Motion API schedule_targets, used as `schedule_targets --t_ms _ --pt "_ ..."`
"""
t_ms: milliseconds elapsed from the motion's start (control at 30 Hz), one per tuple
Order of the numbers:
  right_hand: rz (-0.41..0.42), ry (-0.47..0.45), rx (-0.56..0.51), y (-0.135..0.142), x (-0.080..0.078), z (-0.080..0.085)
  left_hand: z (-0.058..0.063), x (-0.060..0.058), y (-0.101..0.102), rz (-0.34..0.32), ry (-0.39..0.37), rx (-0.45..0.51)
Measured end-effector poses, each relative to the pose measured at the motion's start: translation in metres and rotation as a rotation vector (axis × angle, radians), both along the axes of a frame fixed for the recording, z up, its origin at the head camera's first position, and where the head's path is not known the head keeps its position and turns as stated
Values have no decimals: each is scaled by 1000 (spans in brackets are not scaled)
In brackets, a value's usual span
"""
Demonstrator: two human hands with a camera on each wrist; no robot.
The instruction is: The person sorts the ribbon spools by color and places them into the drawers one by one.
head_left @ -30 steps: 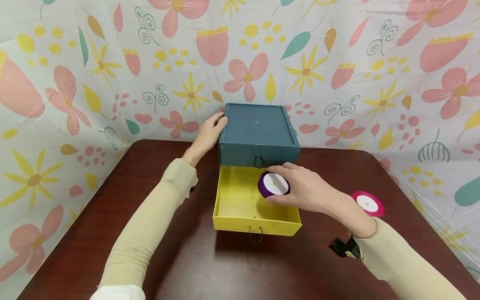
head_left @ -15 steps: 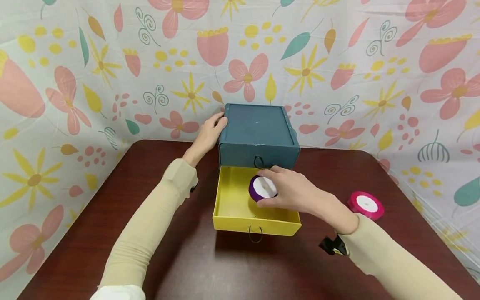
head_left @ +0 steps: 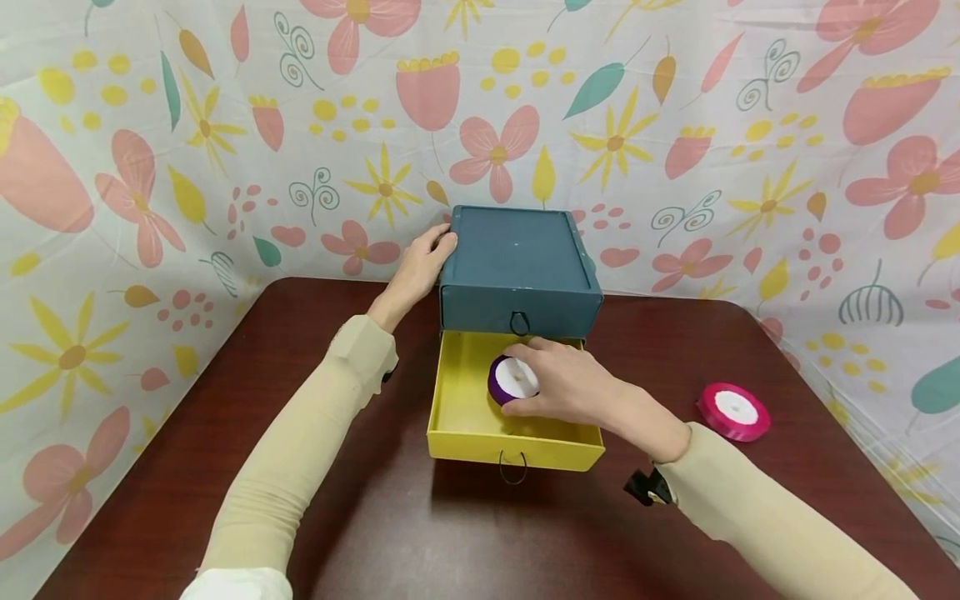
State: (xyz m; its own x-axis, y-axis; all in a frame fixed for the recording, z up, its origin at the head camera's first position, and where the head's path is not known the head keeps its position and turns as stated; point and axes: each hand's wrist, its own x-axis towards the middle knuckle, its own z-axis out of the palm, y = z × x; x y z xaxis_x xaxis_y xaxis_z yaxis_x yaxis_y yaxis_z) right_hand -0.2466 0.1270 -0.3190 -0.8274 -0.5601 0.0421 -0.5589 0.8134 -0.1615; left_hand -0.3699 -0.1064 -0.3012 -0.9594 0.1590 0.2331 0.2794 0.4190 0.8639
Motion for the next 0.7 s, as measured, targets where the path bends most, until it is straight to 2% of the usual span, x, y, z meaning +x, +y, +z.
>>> schedule_targets --t_ms 267,467,700 --pt "4 4 19 -3 -1 -3 0 1 0 2 8 -8" --pt "-10 4 3 1 8 1 -1 0 0 3 9 -27" --pt "-20 104 -21 9 23 12 1 1 0 -4 6 -8"
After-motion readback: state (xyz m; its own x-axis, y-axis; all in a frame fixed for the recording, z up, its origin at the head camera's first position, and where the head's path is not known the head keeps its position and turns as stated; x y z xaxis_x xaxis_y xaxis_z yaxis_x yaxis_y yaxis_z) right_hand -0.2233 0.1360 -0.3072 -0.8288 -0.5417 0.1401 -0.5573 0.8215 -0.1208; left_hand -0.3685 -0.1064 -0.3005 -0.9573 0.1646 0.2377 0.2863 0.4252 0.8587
